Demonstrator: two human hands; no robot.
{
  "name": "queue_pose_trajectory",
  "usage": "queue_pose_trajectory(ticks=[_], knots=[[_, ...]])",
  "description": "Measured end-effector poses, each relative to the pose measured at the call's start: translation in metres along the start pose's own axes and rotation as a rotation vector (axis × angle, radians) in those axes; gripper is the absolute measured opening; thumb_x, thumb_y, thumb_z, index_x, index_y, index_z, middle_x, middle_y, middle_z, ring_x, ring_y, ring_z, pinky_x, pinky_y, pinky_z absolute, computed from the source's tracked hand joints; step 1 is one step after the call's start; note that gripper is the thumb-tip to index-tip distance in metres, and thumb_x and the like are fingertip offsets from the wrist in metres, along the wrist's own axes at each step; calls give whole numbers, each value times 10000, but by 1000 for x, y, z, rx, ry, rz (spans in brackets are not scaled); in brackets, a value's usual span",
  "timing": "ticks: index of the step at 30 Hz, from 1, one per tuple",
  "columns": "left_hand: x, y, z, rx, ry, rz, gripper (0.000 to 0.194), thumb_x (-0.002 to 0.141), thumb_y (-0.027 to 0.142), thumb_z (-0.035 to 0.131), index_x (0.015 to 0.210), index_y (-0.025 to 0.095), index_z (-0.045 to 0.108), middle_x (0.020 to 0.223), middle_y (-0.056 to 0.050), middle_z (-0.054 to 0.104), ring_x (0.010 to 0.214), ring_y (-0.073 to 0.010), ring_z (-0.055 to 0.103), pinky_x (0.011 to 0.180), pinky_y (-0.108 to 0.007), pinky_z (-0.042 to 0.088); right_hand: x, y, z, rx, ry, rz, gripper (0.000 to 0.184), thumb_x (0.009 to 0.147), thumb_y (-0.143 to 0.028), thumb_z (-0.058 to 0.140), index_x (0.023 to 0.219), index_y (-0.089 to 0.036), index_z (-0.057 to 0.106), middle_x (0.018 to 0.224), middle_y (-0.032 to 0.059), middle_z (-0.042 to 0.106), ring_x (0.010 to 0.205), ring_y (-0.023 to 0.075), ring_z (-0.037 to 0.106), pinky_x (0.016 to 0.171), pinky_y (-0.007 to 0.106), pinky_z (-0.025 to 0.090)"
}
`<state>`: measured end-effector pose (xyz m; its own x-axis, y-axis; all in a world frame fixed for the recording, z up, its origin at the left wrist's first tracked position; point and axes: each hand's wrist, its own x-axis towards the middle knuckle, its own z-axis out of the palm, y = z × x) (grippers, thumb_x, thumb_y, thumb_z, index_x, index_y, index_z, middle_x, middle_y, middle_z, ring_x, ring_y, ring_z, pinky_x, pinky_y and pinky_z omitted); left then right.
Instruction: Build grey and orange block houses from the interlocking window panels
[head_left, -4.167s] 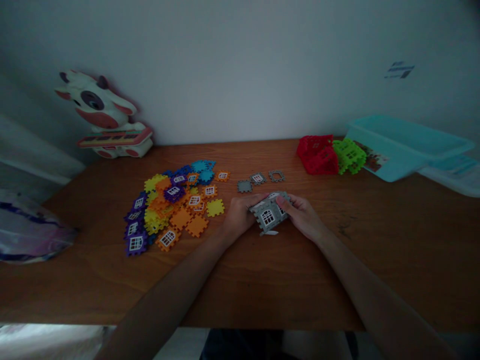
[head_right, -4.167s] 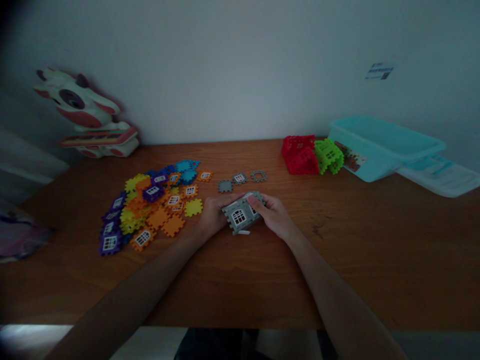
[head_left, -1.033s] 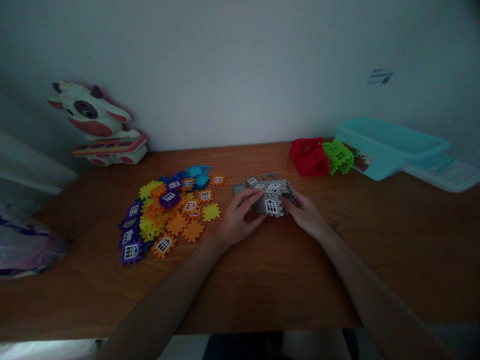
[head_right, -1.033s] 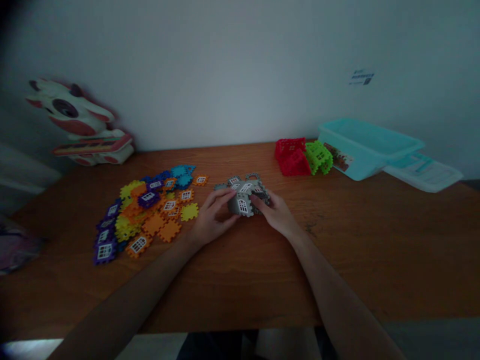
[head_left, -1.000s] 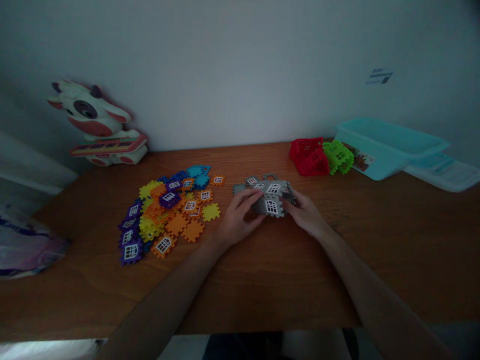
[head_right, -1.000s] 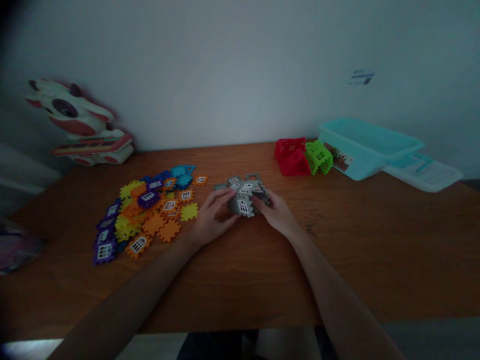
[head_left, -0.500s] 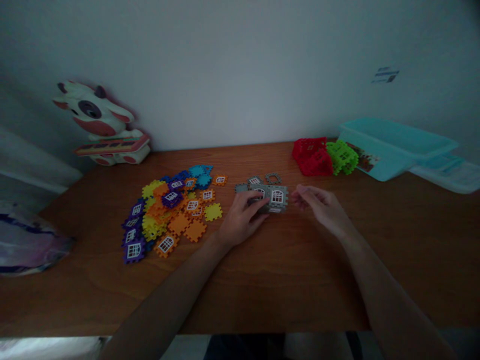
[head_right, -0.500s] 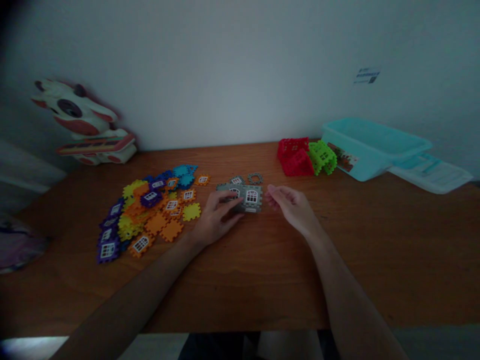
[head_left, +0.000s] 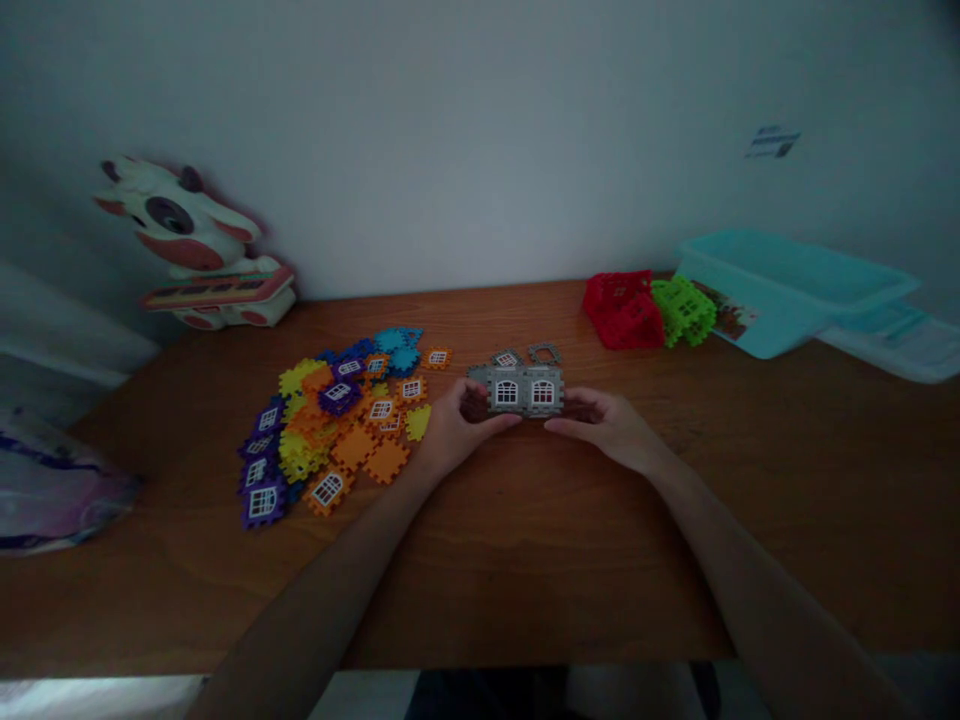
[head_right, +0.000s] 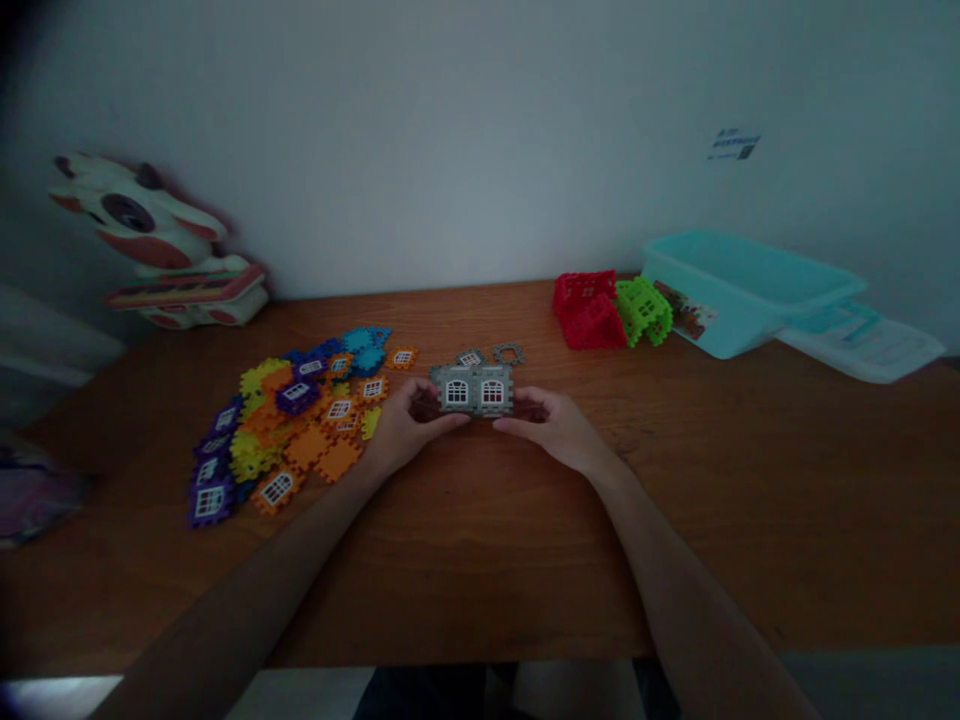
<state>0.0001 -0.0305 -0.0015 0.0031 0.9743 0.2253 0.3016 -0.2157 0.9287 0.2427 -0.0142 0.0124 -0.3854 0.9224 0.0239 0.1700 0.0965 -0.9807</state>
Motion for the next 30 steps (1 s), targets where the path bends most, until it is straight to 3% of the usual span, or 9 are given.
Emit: queue_pose_trajectory(ticks=[5, 10, 13, 18, 21, 24, 26, 30], knots=[[2, 2, -1, -39, -197, 31, 387, 725, 454, 853, 972, 193, 709, 935, -47, 790, 809, -211, 741, 727, -346, 611, 2, 8, 1, -58, -15, -29, 296, 795, -475, 789, 1046, -320, 794, 1116, 11, 789, 1024, 312, 728, 999, 546, 524], [8, 5, 1, -56, -308, 24, 265, 789, 394, 808, 993, 228, 779, 1038, -25, 805, 935, -245, 763, 866, -419, 616, 2, 4, 2, -38, -53, -21, 301, 797, -481, 786, 1048, -315, 799, 1109, 5, 791, 1042, 316, 723, 987, 528, 529], [11, 8, 1, -57, -332, 4, 198, 801, 379, 796, 955, 255, 793, 1012, 4, 807, 920, -234, 764, 837, -410, 624, 3, 4, 2, -35, -67, -10, 306, 799, -492, 776, 1032, -296, 800, 1045, 10, 798, 975, 292, 728, 928, 491, 552], [13, 8, 2, -38, -361, -6, 113, 809, 348, 784, 891, 272, 802, 954, 18, 810, 857, -221, 763, 784, -390, 626, 6, 11, 1, -116, -28, 28, 287, 774, -528, 783, 822, -245, 792, 817, 15, 775, 737, 236, 694, 718, 395, 551], [13, 7, 4, -36, -359, -3, 138, 794, 323, 794, 918, 264, 803, 978, 10, 811, 869, -226, 763, 819, -405, 618, 6, 9, 0, -97, -46, 14, 276, 775, -526, 785, 821, -254, 789, 837, 19, 774, 771, 244, 697, 732, 397, 550], [12, 8, 5, -14, -359, 12, 148, 790, 329, 798, 915, 250, 804, 995, -1, 810, 897, -229, 760, 840, -400, 609, 4, 2, 1, -1, -91, 13, 317, 766, -514, 797, 981, -281, 791, 976, 25, 784, 883, 255, 708, 797, 406, 565], [12, 10, 4, -6, -359, 3, 177, 783, 337, 805, 926, 233, 805, 1001, -12, 811, 907, -223, 756, 851, -379, 600, 4, -2, 2, 55, -49, 31, 362, 776, -529, 779, 1035, -277, 777, 1039, 41, 778, 899, 242, 704, 793, 390, 571], [12, 12, 5, 10, -354, -65, 245, 767, 350, 815, 962, 202, 808, 1011, -29, 810, 918, -213, 751, 857, -346, 586, 5, -2, 5, 38, 88, 64, 373, 805, -575, 726, 957, -237, 775, 961, 62, 773, 809, 208, 686, 728, 348, 555]])
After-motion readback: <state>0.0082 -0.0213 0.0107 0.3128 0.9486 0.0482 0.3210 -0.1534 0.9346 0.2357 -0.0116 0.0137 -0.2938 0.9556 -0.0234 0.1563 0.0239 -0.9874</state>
